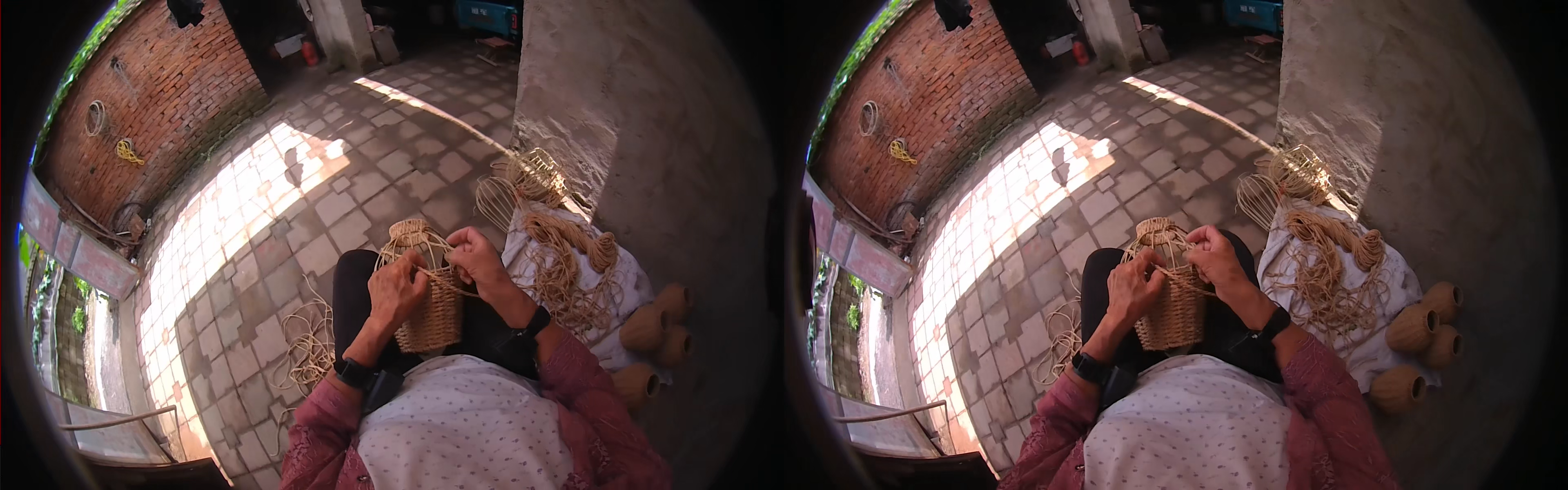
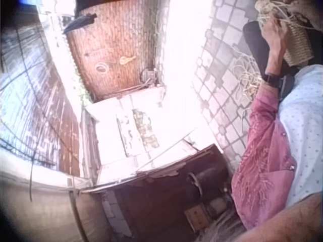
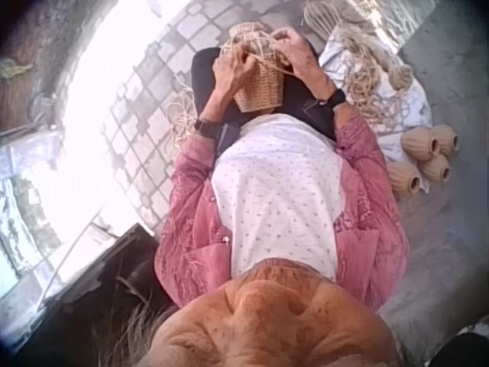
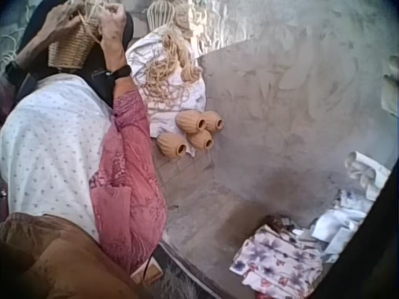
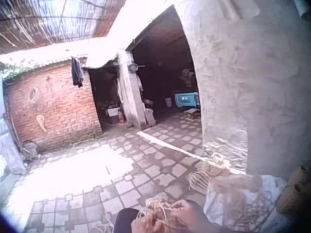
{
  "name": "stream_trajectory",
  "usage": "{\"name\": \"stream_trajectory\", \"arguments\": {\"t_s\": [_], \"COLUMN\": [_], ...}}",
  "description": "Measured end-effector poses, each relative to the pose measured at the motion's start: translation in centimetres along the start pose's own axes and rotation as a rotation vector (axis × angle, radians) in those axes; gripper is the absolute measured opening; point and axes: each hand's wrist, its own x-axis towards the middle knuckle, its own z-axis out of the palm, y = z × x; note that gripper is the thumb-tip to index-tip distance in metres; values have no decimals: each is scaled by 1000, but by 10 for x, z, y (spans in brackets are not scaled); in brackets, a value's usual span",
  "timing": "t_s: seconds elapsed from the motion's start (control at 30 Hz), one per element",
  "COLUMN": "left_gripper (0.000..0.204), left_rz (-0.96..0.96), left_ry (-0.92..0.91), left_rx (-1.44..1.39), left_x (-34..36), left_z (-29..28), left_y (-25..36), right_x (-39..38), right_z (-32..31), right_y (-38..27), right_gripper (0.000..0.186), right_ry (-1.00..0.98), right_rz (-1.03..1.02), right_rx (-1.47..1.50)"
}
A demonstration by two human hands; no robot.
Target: Weaving a small wicker or rattan basket by hand.
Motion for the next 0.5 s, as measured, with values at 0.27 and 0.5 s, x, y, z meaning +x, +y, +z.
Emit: {"name": "stream_trajectory", "arguments": {"t_s": [0.27, 0.5], "left_gripper": [16, 21], "left_rz": [50, 49], "left_ry": [-4, 16], "left_rx": [1, 33], "left_x": [-3, -4], "left_z": [-2, 2], "left_y": [0, -2], "right_x": [-48, -104], "right_z": [-88, -86], "right_y": [-30, -9], "right_gripper": [27, 21], "right_ry": [0, -87], "right_rz": [-137, 174], "right_rx": [526, -496]}}
